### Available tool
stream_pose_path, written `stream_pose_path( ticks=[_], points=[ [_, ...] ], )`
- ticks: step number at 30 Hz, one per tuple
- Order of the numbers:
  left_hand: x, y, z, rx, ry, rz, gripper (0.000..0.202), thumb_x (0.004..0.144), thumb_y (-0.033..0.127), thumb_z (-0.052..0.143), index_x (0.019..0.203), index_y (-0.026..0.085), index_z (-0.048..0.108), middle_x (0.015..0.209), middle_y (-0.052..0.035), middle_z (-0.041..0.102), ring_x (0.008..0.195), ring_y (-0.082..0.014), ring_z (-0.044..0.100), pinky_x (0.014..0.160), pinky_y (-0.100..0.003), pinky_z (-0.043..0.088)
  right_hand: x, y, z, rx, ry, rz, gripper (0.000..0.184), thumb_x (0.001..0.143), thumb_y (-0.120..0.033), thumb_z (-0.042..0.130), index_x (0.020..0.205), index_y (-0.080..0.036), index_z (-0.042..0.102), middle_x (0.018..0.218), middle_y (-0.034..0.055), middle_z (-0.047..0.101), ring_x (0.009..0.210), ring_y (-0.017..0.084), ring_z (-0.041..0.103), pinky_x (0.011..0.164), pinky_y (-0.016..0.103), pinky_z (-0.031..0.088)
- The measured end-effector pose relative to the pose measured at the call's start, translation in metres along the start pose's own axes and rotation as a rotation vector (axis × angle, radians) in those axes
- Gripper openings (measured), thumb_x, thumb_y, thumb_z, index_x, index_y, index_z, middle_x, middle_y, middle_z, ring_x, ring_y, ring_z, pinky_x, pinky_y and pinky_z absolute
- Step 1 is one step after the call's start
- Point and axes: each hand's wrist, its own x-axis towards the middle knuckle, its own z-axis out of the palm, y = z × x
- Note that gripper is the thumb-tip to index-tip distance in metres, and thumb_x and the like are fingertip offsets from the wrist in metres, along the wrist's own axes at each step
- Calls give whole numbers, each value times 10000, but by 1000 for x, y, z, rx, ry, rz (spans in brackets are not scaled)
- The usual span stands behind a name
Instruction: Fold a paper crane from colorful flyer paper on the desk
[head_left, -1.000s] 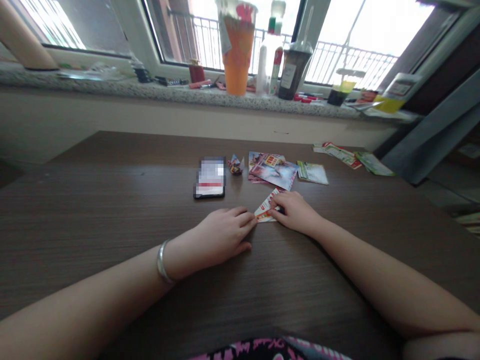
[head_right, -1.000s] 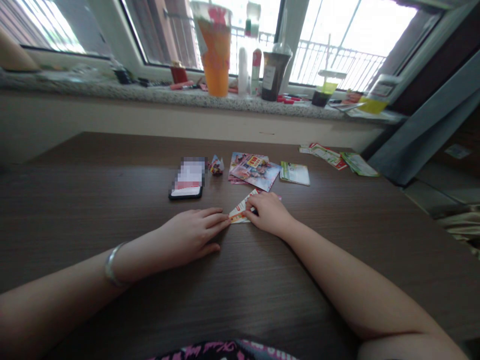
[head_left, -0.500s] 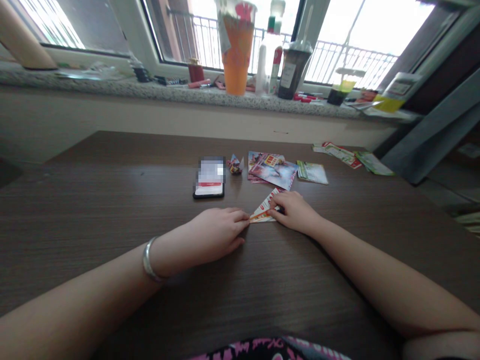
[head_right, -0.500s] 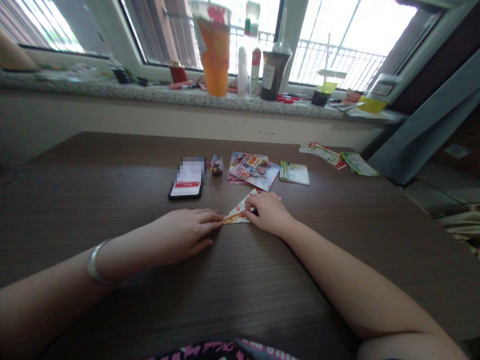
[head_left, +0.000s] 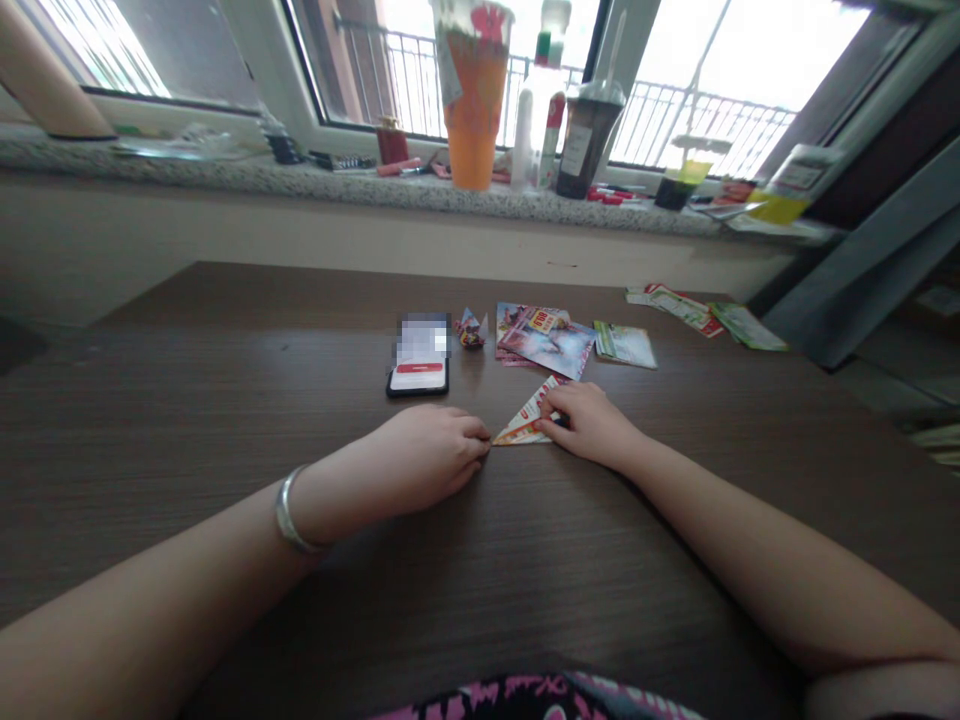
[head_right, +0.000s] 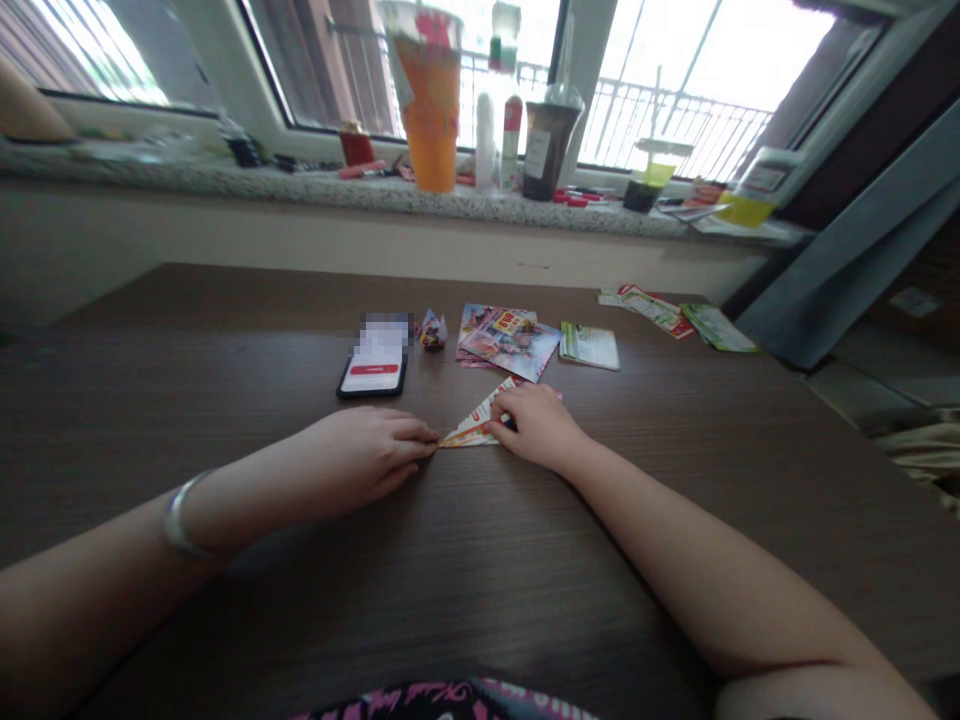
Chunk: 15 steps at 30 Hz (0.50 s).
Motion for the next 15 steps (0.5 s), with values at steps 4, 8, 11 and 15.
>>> stream_pose_path(
  ticks=[4,8,11,15],
  points=[
    [0,-1,-3,-7,-108,-71,261,937,221,448,958,161,701,933,-73,696,862,-185,655,825,-313,523,-1,-1,1,3,5,-5,205,889,-367,564,782,-193,583,855,54,655,848,194,575,754,303,346],
    [0,-3,0,-36,-57,-119,236,926,238,477,1075,159,642,1076,-87,663,965,-202,630,877,-328,514,0,-5,1,-7,6,5,206,893,-368,555,782,-195,581,862,53,659,860,199,581,750,307,340],
    [0,-4,9,-82,19,-55,359,897,222,527,1254,192,548,1281,-86,587,1146,-231,562,995,-378,462,1,-9,-1,-34,5,-3,201,898,-358,543,790,-193,585,868,56,663,862,201,579,746,309,336],
    [0,-3,18,-119,40,-56,447,881,259,567,1318,198,496,1281,-104,588,1191,-251,540,1011,-398,456,-1,-14,-7,-151,48,-92,235,926,-364,494,810,-184,590,869,69,660,868,217,556,766,337,324]
  ],
)
